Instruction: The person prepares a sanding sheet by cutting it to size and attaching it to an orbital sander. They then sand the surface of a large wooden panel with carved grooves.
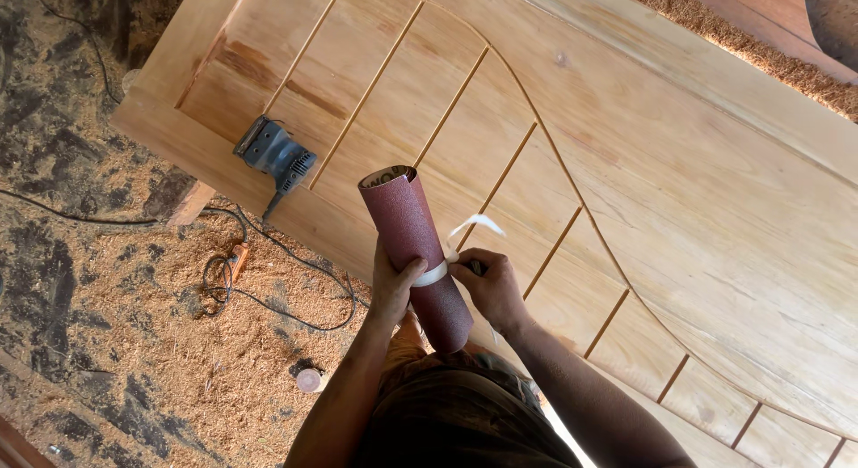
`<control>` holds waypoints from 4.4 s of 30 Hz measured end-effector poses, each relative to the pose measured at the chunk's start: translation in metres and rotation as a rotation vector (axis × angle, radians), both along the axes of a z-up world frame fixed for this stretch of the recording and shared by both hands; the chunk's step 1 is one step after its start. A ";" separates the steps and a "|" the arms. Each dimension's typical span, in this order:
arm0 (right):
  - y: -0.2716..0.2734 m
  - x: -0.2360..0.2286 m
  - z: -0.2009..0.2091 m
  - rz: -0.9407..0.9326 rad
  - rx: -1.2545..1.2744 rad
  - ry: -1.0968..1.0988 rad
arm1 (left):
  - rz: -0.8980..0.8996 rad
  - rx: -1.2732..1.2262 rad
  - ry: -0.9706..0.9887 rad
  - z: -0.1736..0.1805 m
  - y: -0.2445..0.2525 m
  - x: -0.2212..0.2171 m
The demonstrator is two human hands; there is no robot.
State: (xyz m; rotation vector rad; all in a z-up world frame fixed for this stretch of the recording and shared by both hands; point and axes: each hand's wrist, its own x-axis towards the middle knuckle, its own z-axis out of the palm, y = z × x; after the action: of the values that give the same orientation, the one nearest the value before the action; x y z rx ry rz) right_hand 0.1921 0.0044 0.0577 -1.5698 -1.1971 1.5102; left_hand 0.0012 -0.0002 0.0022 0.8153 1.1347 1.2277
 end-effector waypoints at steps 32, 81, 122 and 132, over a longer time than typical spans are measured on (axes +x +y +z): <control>0.053 0.018 -0.016 0.730 -0.039 0.427 | -0.117 -0.224 -0.454 -0.022 -0.005 -0.030; 0.074 0.100 -0.029 0.259 0.066 0.020 | -0.126 -0.138 -0.855 -0.064 0.171 0.080; 0.038 0.090 -0.170 0.541 0.545 -0.966 | 0.074 -0.471 0.296 -0.185 -0.103 -0.049; 0.079 0.057 -0.157 0.553 0.210 -1.215 | 0.307 -0.497 -0.035 -0.193 -0.160 -0.120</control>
State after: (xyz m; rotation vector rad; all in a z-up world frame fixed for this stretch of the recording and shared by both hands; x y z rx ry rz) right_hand 0.2492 0.0829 -0.0996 -2.1471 -2.4952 0.5042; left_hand -0.1188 -0.1601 -0.1910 0.2497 1.4931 1.1265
